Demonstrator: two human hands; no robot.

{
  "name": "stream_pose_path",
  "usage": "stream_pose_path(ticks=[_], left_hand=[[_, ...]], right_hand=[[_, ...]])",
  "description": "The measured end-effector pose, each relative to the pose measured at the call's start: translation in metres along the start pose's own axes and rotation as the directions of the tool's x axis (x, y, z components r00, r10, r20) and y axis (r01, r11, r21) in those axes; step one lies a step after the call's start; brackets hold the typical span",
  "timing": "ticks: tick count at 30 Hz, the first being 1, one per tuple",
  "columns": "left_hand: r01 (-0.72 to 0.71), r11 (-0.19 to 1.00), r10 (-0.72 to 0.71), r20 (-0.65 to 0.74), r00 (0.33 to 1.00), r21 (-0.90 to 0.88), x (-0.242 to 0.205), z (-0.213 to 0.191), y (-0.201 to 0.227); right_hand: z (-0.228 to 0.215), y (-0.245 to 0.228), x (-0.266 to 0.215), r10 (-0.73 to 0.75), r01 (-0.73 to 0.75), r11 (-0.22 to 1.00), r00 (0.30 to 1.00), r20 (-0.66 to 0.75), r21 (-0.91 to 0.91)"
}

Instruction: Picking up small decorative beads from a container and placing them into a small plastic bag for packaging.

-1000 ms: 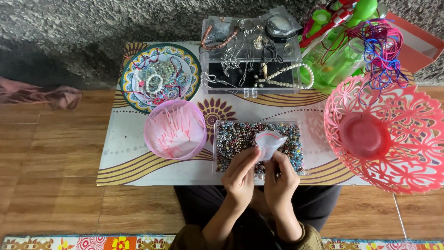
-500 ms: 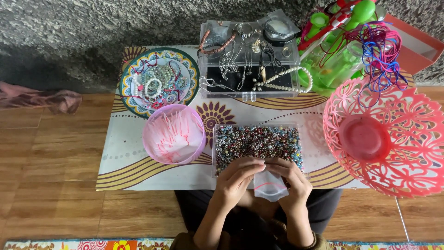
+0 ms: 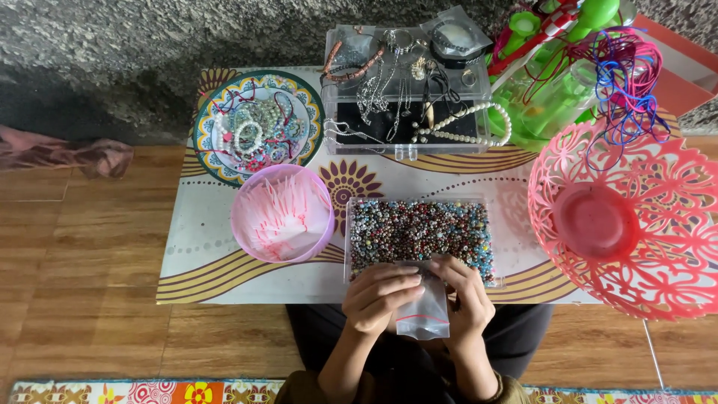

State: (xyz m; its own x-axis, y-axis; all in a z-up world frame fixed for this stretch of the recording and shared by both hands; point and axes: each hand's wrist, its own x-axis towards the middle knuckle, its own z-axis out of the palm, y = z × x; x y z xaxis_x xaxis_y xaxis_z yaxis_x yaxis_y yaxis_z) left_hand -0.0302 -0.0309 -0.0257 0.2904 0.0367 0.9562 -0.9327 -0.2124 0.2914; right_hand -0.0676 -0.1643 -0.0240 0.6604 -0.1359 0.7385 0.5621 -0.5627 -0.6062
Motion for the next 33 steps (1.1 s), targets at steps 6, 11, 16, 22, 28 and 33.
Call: stream_pose_path(ticks=[6, 11, 16, 22, 28, 33], left_hand=[[0.162, 0.985, -0.158, 0.067, 0.985, -0.058, -0.001, 0.002, 0.002], [0.330, 0.944, -0.327, 0.096, 0.940, -0.019, 0.004, -0.002, 0.010], [0.448, 0.887, -0.460, 0.129, 0.878, 0.114, 0.012, 0.001, 0.010], [0.591, 0.805, -0.588, 0.070, 0.806, -0.054, -0.003, 0.001, -0.007], [0.785, 0.504, -0.610, 0.495, 0.619, -0.360, 0.030, -0.008, -0.002], [0.754, 0.341, -0.455, 0.604, 0.654, -0.561, 0.018, 0.002, -0.008]], right_hand=[[-0.004, 0.008, 0.001, 0.053, -0.053, 0.999, 0.996, 0.067, 0.002], [-0.007, 0.007, 0.011, 0.067, -0.074, 0.997, 0.975, 0.211, 0.024], [-0.006, 0.000, 0.027, 0.129, -0.134, 0.991, 0.940, 0.317, -0.008], [-0.005, 0.034, 0.008, 0.288, -0.327, 0.942, 0.903, 0.318, 0.077], [-0.001, 0.039, 0.000, 0.370, -0.448, 0.888, 0.829, 0.419, 0.103], [-0.004, -0.008, 0.029, 0.369, -0.475, 0.863, 0.824, 0.429, 0.172]])
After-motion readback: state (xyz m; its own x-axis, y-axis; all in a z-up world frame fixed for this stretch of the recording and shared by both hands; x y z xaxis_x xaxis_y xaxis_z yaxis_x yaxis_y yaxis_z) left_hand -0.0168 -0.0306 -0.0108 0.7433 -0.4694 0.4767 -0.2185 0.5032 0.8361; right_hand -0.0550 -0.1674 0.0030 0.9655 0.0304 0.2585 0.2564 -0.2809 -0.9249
